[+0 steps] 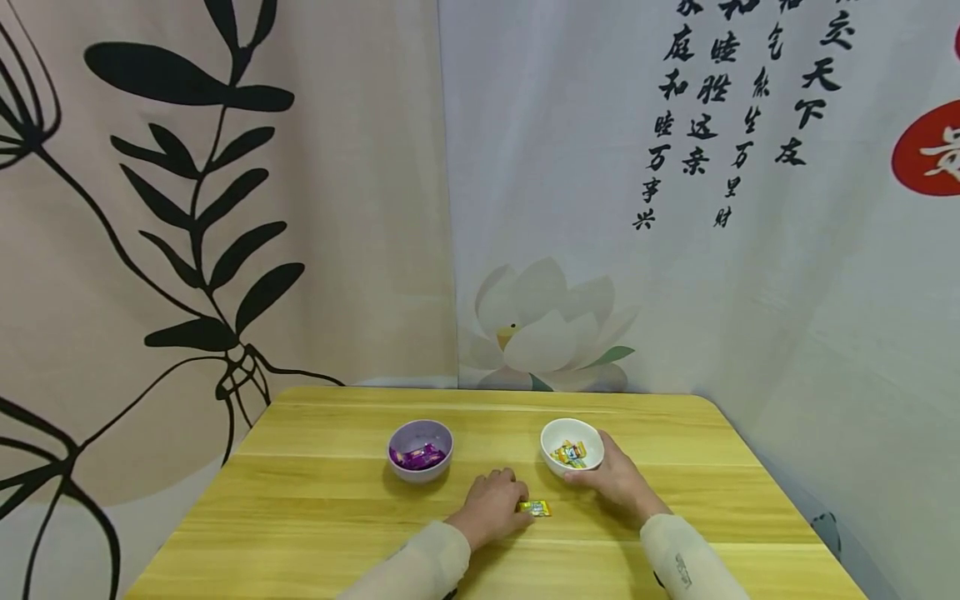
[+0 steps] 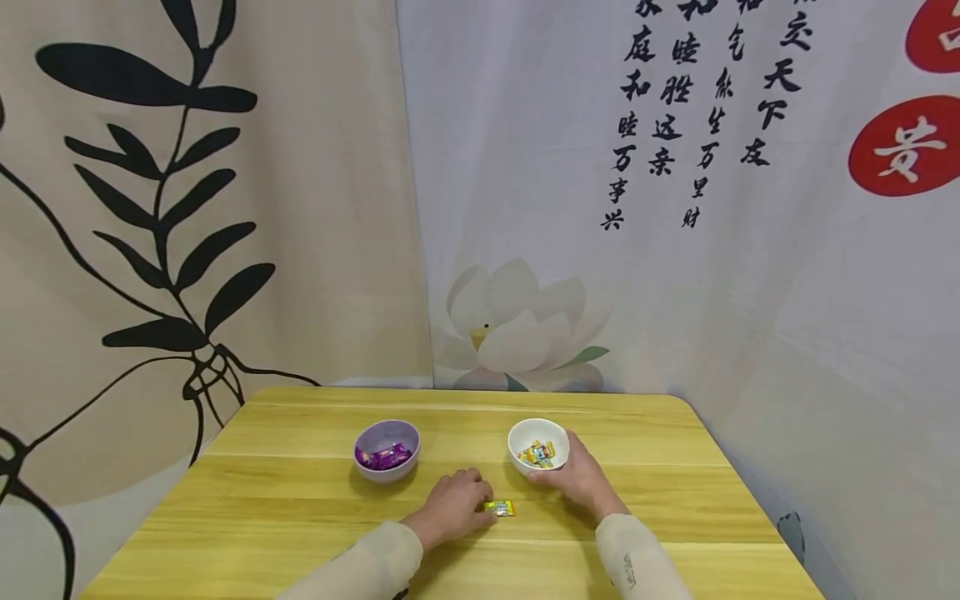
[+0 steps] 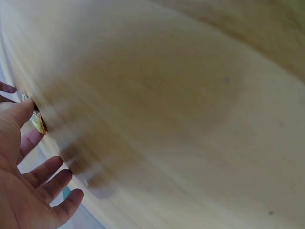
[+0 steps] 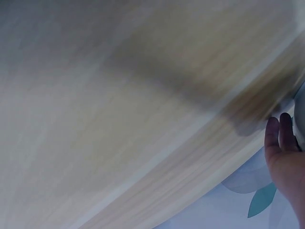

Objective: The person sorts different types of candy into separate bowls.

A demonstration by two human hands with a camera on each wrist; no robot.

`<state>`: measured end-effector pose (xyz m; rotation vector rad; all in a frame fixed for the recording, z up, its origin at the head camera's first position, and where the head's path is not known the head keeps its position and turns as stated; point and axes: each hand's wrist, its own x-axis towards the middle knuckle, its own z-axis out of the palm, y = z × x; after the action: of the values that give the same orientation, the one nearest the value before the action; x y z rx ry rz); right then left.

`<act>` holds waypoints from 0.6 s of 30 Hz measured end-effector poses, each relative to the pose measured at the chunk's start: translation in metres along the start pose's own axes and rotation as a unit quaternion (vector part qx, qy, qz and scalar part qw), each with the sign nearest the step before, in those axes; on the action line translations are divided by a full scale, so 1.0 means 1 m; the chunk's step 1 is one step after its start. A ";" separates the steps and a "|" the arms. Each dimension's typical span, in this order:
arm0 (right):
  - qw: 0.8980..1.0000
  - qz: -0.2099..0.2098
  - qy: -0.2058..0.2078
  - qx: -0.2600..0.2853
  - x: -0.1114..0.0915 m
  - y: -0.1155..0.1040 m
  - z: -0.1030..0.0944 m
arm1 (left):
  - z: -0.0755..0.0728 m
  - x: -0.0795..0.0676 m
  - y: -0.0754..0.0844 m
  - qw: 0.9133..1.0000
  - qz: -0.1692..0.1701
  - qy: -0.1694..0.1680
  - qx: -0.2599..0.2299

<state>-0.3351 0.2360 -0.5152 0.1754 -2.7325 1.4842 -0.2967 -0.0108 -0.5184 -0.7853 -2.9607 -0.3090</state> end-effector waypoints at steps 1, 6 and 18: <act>1.000 -0.001 0.000 0.002 0.000 0.000 0.000 | 0.000 0.000 0.000 1.000 0.001 0.001 0.003; 1.000 -0.004 -0.002 0.008 0.000 0.000 0.001 | 0.002 0.001 -0.001 1.000 0.008 0.006 0.022; 1.000 -0.009 -0.006 -0.001 0.001 -0.001 -0.001 | -0.006 0.001 -0.005 1.000 0.007 0.026 0.016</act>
<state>-0.3355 0.2364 -0.5139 0.2088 -2.7348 1.4798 -0.3003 -0.0158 -0.5134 -0.7810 -2.9040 -0.2748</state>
